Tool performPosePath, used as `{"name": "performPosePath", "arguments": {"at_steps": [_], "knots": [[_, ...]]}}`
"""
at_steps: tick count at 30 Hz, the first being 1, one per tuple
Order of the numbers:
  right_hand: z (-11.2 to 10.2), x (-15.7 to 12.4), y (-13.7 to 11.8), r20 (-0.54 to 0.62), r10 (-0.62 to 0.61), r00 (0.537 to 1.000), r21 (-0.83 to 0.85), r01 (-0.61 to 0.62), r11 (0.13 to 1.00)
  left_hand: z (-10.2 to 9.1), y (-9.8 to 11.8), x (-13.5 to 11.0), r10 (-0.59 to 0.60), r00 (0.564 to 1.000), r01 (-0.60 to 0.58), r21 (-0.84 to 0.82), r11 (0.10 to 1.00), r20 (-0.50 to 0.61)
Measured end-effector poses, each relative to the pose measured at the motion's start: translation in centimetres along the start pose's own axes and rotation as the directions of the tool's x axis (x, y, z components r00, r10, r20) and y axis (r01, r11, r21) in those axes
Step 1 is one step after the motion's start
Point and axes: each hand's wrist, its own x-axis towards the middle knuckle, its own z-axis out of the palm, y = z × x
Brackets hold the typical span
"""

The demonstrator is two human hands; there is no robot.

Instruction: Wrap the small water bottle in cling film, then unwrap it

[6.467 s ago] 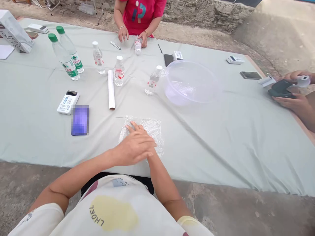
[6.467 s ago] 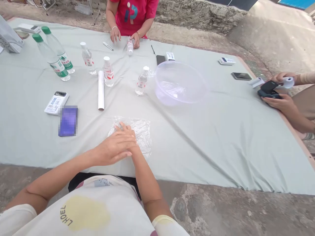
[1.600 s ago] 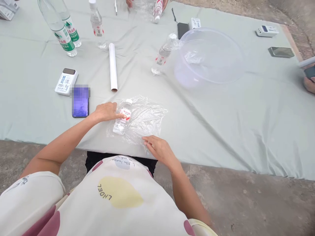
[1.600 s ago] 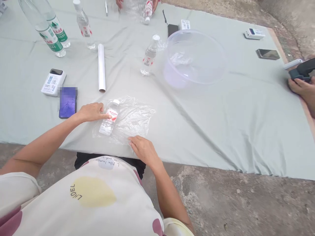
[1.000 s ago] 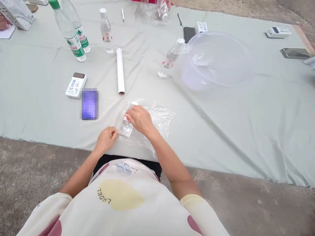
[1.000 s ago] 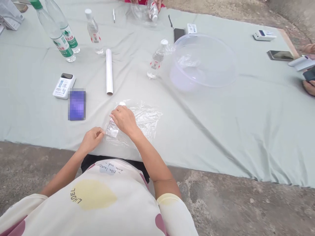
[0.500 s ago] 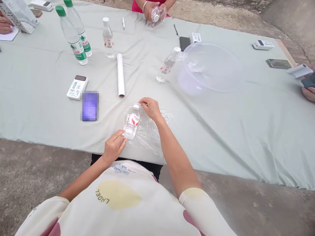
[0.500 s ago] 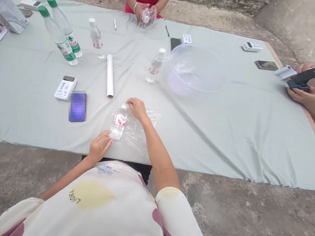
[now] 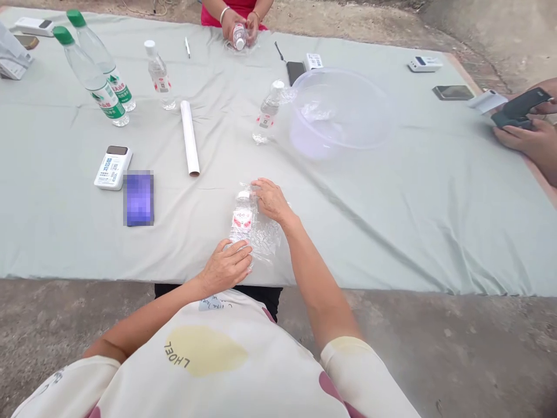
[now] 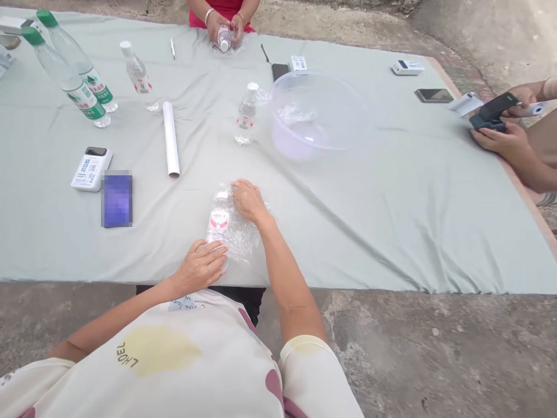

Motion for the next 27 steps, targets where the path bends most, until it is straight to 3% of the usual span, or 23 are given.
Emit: {"name": "performPosePath", "arguments": {"at_steps": [3, 5, 8, 10, 13, 15, 16, 17, 19, 21, 23, 25, 27], "knots": [[-1.7, -0.9, -0.8, -0.280, 0.194, 0.940, 0.102, -0.171, 0.980, 0.4, 0.6, 1.2, 0.046, 0.997, -0.048, 0.016, 0.999, 0.064], [-2.2, -1.9, -2.3, -0.350, 0.240, 0.905, 0.194, -0.180, 0.964, 0.6, 0.8, 1.9, 0.051, 0.993, -0.054, 0.021, 0.998, 0.109], [-1.3, -3.9, -5.1, -0.225, 0.192, 0.955, 0.199, -0.148, 0.969, 1.1, 1.0, 2.9, 0.071, 0.988, -0.075, 0.026, 0.997, 0.139], [-0.1, -5.3, -6.4, -0.159, 0.222, 0.962, 0.112, -0.206, 0.972, 1.4, 1.2, 3.5, 0.100, 0.985, -0.102, 0.009, 0.995, 0.141], [1.0, -7.1, -6.8, -0.187, 0.359, 0.914, 0.047, -0.357, 0.933, 1.4, 1.8, 4.4, 0.256, 0.955, -0.234, -0.151, 0.960, 0.149], [0.8, -8.1, -6.1, -0.186, 0.452, 0.873, 0.112, -0.438, 0.892, 1.1, 2.2, 4.7, 0.360, 0.927, -0.311, -0.326, 0.893, 0.102], [0.6, -8.6, -5.6, -0.168, 0.487, 0.857, 0.158, -0.464, 0.871, 0.8, 2.3, 4.8, 0.357, 0.933, -0.309, -0.395, 0.865, 0.053], [0.4, -9.0, -5.1, -0.149, 0.513, 0.845, 0.200, -0.483, 0.853, 0.6, 2.2, 4.8, 0.298, 0.954, -0.272, -0.437, 0.857, -0.008], [-0.1, -10.0, -4.0, -0.131, 0.540, 0.832, 0.255, -0.498, 0.829, 0.1, 1.7, 4.8, 0.029, 0.994, -0.075, -0.446, 0.892, -0.108], [-0.2, -10.9, -3.2, -0.138, 0.568, 0.811, 0.286, -0.516, 0.807, 0.0, 0.6, 4.8, -0.287, 0.950, 0.217, -0.403, 0.889, -0.122], [0.0, -11.8, -2.7, -0.156, 0.620, 0.769, 0.333, -0.551, 0.765, 0.1, -0.5, 4.9, -0.488, 0.872, 0.445, -0.352, 0.823, -0.038], [0.3, -12.4, -2.6, -0.170, 0.675, 0.718, 0.405, -0.573, 0.712, 0.5, -1.1, 5.0, -0.540, 0.837, 0.533, -0.351, 0.770, 0.086], [0.5, -12.7, -2.8, -0.180, 0.701, 0.690, 0.466, -0.568, 0.679, 1.1, -0.8, 5.4, -0.505, 0.841, 0.538, -0.410, 0.737, 0.196]]}}
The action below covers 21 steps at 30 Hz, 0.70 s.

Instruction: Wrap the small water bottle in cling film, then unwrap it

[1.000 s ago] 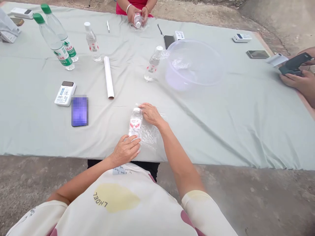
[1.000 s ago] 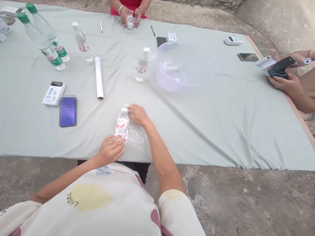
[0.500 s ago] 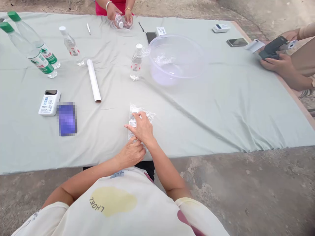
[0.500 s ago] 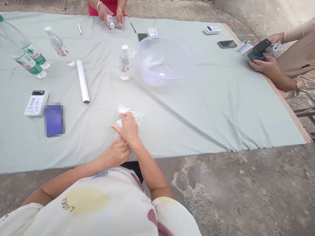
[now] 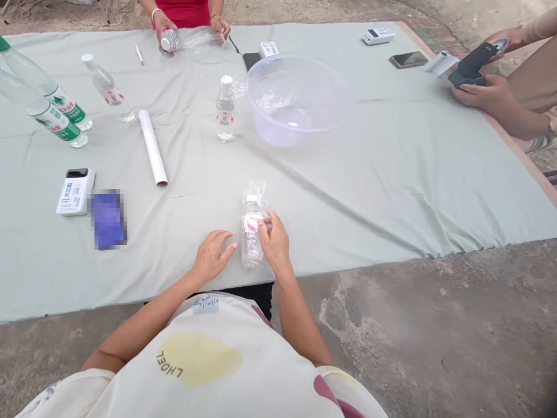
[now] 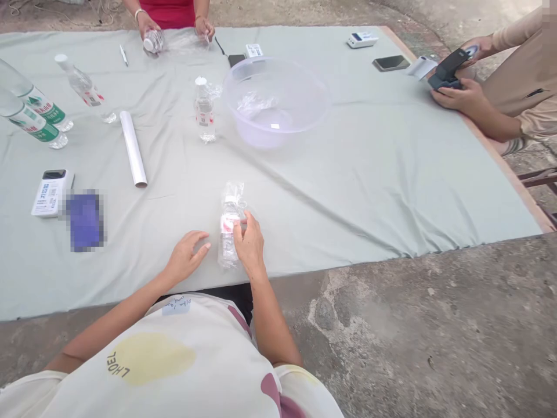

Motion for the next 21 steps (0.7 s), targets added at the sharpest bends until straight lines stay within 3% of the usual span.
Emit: {"name": "performPosePath", "arguments": {"at_steps": [2, 4, 8, 11, 16, 19, 21], "knots": [[0.1, -0.3, -0.1, -0.003, 0.003, 1.000, 0.031, -0.003, 1.000, 1.1, 0.7, 0.0, -0.001, 0.997, 0.006, -0.066, 0.998, 0.080], [0.2, -0.5, -0.3, 0.009, 0.017, 1.000, 0.061, -0.018, 0.998, 2.3, 1.7, 0.0, -0.022, 0.996, 0.030, -0.091, 0.995, 0.088], [0.7, -0.8, -0.5, 0.042, 0.110, 0.993, 0.212, -0.117, 0.970, 3.7, 3.0, -0.4, -0.060, 0.998, 0.059, -0.124, 0.990, -0.003], [1.4, -1.3, -0.9, 0.080, 0.151, 0.985, 0.424, -0.171, 0.890, 3.8, 2.8, -0.7, -0.051, 0.996, 0.034, -0.213, 0.976, -0.073], [2.7, -2.0, -2.9, 0.124, 0.109, 0.986, 0.627, -0.163, 0.762, 2.5, 1.8, -1.1, 0.067, 0.959, -0.153, -0.303, 0.941, -0.277], [2.4, -2.1, -4.6, 0.158, 0.000, 0.987, 0.610, -0.098, 0.787, 0.5, 1.8, -1.2, 0.067, 0.908, -0.214, -0.322, 0.922, -0.413], [1.5, -1.8, -5.9, 0.209, -0.097, 0.973, 0.571, -0.041, 0.820, -1.5, 1.9, -1.3, 0.006, 0.881, -0.212, -0.383, 0.899, -0.473]]}}
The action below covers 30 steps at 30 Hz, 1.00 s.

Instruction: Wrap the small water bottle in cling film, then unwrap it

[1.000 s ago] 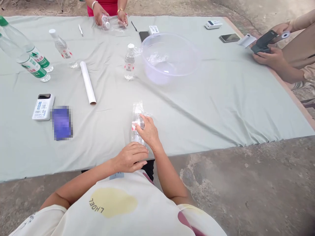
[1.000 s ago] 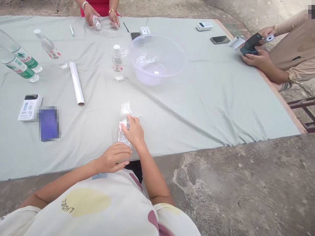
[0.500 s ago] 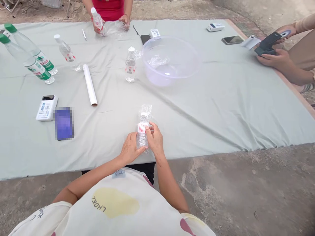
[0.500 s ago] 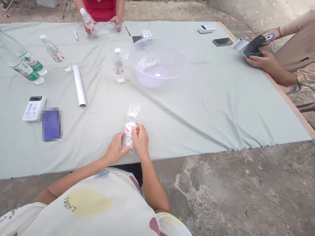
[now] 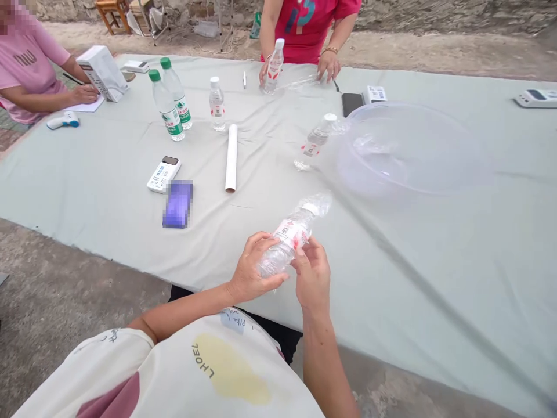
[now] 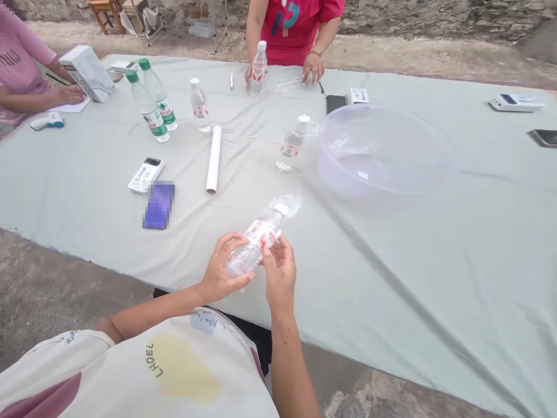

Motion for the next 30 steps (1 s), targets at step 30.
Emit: {"name": "performPosePath", "arguments": {"at_steps": [30], "knots": [[0.9, 4.2, -4.1, 0.007, -0.471, 0.882, -0.375, 0.439, 0.816, 0.5, -0.4, 5.4, -0.128, 0.908, 0.111, 0.065, 0.992, 0.399]]}}
